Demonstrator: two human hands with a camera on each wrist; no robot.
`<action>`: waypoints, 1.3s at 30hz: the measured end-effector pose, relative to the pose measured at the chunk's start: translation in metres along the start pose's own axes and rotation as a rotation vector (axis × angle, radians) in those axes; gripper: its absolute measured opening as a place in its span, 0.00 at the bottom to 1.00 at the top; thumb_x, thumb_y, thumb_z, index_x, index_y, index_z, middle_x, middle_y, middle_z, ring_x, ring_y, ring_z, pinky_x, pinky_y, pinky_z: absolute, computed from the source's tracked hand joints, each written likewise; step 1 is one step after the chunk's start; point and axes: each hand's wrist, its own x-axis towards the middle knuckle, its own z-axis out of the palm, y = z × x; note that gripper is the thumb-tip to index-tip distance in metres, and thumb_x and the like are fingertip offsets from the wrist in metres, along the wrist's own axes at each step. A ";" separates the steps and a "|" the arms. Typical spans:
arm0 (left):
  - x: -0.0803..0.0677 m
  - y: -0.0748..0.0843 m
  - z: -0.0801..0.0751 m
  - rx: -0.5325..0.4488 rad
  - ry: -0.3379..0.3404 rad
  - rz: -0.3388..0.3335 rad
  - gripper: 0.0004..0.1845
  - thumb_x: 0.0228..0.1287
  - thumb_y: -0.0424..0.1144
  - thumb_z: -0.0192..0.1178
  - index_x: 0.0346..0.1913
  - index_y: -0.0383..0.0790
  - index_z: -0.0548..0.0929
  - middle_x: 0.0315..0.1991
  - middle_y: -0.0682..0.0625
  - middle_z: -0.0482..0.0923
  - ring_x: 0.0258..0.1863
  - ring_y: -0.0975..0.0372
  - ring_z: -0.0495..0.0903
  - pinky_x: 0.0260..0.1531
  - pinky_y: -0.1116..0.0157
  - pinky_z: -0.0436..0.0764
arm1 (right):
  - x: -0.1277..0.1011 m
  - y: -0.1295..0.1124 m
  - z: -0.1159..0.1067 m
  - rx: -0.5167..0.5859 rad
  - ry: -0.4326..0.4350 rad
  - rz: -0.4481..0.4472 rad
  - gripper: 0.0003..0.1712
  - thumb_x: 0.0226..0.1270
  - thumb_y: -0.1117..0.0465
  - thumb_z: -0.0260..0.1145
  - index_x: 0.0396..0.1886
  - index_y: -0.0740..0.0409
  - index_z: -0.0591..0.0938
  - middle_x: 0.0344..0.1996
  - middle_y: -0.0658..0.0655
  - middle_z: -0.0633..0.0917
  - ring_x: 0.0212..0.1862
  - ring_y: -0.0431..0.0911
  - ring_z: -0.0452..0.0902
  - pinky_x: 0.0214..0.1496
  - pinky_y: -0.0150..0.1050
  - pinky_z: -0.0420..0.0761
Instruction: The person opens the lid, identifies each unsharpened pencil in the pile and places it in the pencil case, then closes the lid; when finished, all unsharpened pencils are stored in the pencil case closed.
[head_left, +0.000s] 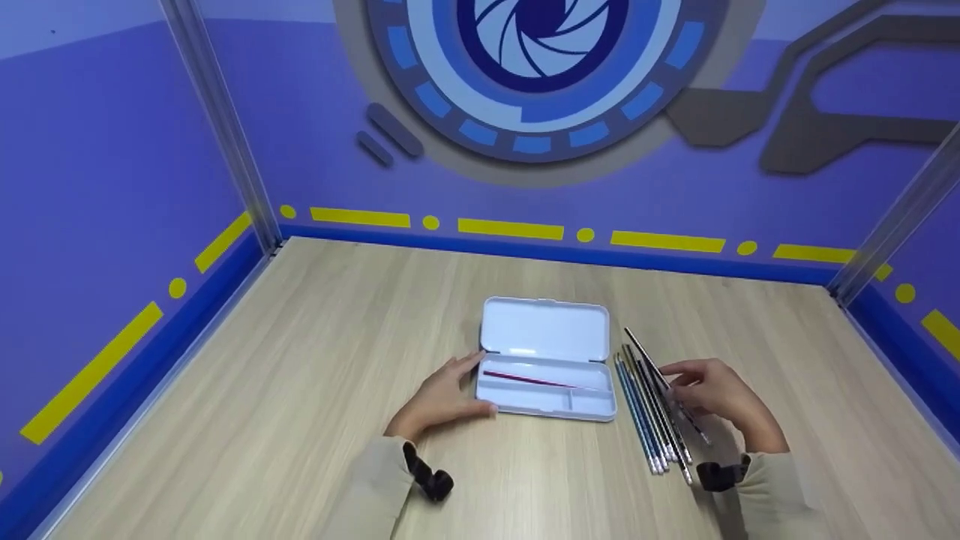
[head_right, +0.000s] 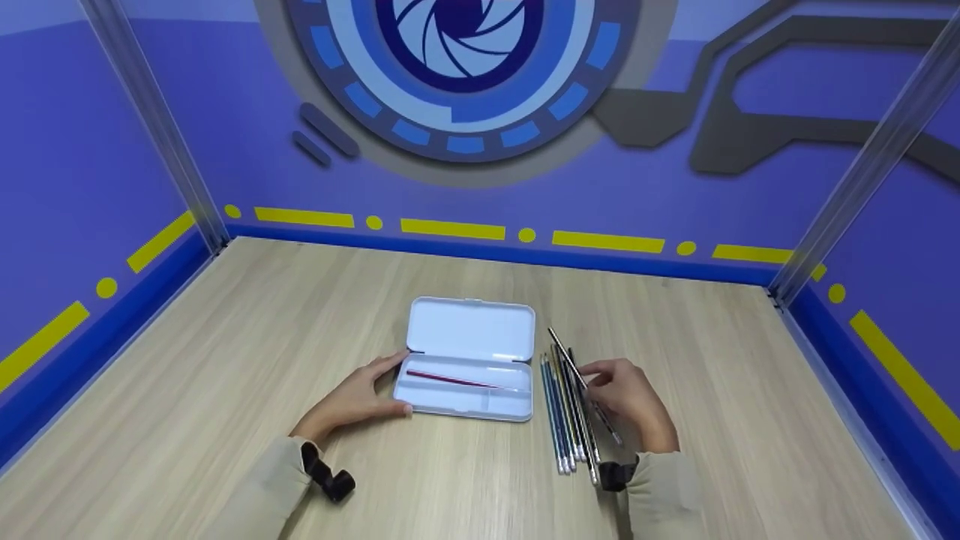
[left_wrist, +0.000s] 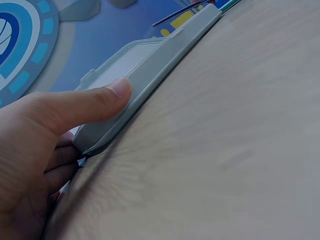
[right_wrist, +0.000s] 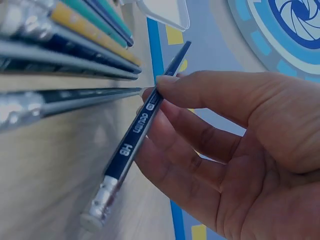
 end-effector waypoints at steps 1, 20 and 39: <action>0.001 0.000 0.000 0.001 0.001 0.001 0.54 0.43 0.57 0.74 0.74 0.46 0.61 0.73 0.49 0.61 0.73 0.39 0.49 0.71 0.43 0.56 | 0.000 -0.002 -0.001 -0.005 0.000 0.001 0.24 0.60 0.71 0.60 0.59 0.70 0.76 0.38 0.64 0.84 0.31 0.45 0.78 0.31 0.40 0.83; 0.002 0.002 0.002 -0.019 0.002 -0.022 0.54 0.42 0.58 0.75 0.74 0.50 0.61 0.73 0.44 0.59 0.74 0.39 0.49 0.70 0.42 0.56 | 0.029 -0.051 0.012 -0.173 0.001 -0.159 0.17 0.56 0.75 0.66 0.46 0.61 0.87 0.39 0.61 0.86 0.36 0.46 0.78 0.37 0.40 0.84; 0.000 0.000 0.000 -0.021 0.003 -0.007 0.54 0.43 0.57 0.75 0.74 0.46 0.61 0.72 0.39 0.59 0.73 0.37 0.50 0.69 0.40 0.56 | 0.059 -0.101 0.059 -0.316 -0.065 -0.189 0.16 0.51 0.78 0.69 0.35 0.56 0.90 0.34 0.54 0.89 0.37 0.45 0.81 0.47 0.46 0.85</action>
